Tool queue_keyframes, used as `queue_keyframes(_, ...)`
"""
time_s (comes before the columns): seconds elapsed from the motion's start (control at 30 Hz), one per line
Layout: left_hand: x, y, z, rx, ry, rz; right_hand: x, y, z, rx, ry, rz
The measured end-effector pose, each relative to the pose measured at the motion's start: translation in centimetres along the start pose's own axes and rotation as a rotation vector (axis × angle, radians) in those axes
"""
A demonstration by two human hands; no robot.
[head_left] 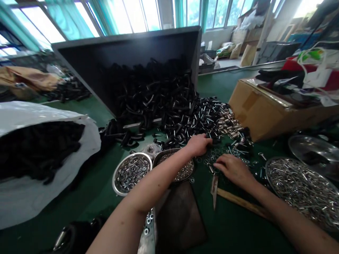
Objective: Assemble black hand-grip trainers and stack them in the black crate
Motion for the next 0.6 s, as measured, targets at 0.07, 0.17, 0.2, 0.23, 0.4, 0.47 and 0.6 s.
queue_keyframes(0.07,1.7,-3.1,-0.7,0.080,-0.084,0.148,0.3,1.8,-1.0,0.060,0.029,-0.075)
queue_keyframes(0.17,6.3,-8.0,-1.8,0.375,-0.187,0.427,0.5,3.5,-1.9,0.119,0.029,-0.124)
queue_keyframes(0.2,8.3,-9.1,-2.1,0.506,-0.220,0.500,0.4,3.6,-2.1,0.118,0.013,-0.114)
queue_keyframes(0.23,10.4,-10.0,-2.6,0.643,-0.263,0.568,0.4,3.6,-2.2,0.106,0.000,-0.091)
queue_keyframes(0.4,23.1,-10.7,-4.8,1.108,-0.636,0.944,1.0,1.8,-2.4,-0.163,0.009,0.110)
queue_keyframes(0.47,28.4,-9.1,-4.8,1.214,-0.801,1.046,2.1,1.4,-3.3,-0.330,-0.020,0.107)
queue_keyframes(0.6,36.6,-4.0,-3.5,1.230,-1.044,0.978,4.9,1.9,-5.6,-0.564,-0.029,-0.037)
Point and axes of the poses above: each hand's wrist, its own x-axis away from the middle knuckle, its own y-axis out of the palm, z = x × y, the point moved 9 cm from there along -x, towards the middle knuckle, and after that the axes turned 3 degrees about z, right-handed, at the moved point
